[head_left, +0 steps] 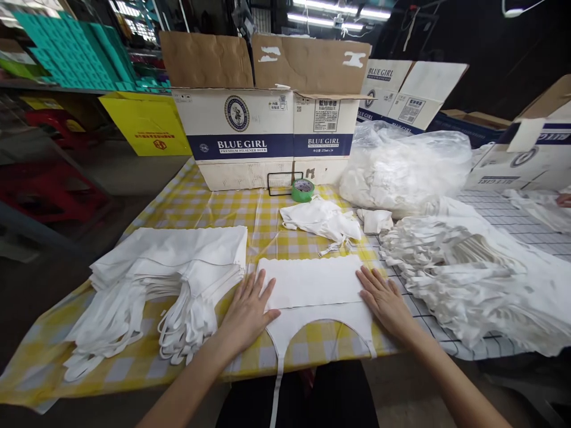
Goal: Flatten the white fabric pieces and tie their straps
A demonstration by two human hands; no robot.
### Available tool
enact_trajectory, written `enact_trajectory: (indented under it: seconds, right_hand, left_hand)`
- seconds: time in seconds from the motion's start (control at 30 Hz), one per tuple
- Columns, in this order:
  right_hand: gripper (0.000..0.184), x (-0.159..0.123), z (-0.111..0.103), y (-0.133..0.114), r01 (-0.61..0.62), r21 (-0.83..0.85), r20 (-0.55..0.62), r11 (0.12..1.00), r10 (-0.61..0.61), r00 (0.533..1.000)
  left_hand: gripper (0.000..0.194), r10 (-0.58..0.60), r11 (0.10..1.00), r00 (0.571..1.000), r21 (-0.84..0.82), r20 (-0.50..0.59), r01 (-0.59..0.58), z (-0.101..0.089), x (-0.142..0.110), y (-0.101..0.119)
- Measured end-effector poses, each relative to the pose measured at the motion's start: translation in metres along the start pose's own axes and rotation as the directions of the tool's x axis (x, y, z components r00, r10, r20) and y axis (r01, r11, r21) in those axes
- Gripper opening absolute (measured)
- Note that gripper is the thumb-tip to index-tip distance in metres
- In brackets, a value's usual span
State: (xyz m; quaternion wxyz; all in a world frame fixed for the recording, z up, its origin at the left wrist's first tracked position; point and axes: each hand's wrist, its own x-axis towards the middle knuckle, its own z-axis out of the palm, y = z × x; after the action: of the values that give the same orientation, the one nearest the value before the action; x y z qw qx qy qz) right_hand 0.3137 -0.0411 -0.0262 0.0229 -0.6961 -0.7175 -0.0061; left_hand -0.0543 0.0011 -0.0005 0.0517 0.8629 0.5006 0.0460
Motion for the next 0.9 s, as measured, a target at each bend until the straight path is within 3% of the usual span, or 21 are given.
enact_trajectory:
  seconds: [0.07, 0.17, 0.3, 0.5, 0.57, 0.7, 0.9]
  right_hand:
    - [0.047, 0.005, -0.002, -0.008, -0.059, -0.005, -0.056, 0.998, 0.059, 0.997]
    - [0.048, 0.017, -0.001, -0.023, -0.081, 0.007, -0.139, 0.997, 0.081, 0.987]
    - [0.048, 0.028, 0.005, -0.024, -0.038, 0.034, -0.093, 0.999, 0.041, 0.995]
    - [0.049, 0.03, 0.002, -0.013, -0.14, 0.037, -0.056, 0.989, 0.142, 0.988]
    - [0.05, 0.033, 0.0, -0.023, -0.156, 0.041, -0.09, 0.987, 0.159, 0.983]
    - [0.05, 0.035, 0.003, -0.045, -0.064, 0.043, -0.124, 0.997, 0.069, 0.99]
    - [0.051, 0.035, 0.008, -0.037, -0.037, 0.078, -0.088, 0.996, 0.044, 0.995]
  left_hand:
    - [0.058, -0.016, 1.0, 0.999, -0.019, -0.028, 0.015, -0.003, 0.009, 0.009]
    - [0.053, 0.051, 0.996, 0.996, -0.069, -0.079, -0.057, -0.001, 0.029, 0.023]
    - [0.053, 0.094, 0.989, 0.991, -0.103, -0.092, -0.103, 0.01, 0.043, 0.026]
    - [0.052, 0.231, 0.949, 0.971, -0.236, 0.063, -0.21, -0.001, 0.031, 0.017]
    - [0.049, 0.175, 0.955, 0.984, -0.249, 0.027, -0.163, -0.003, 0.032, 0.018]
    - [0.052, -0.035, 0.991, 0.992, -0.136, -0.122, 0.018, 0.009, 0.038, 0.02]
    - [0.06, -0.01, 0.996, 0.996, -0.09, -0.094, 0.002, 0.014, 0.038, 0.015]
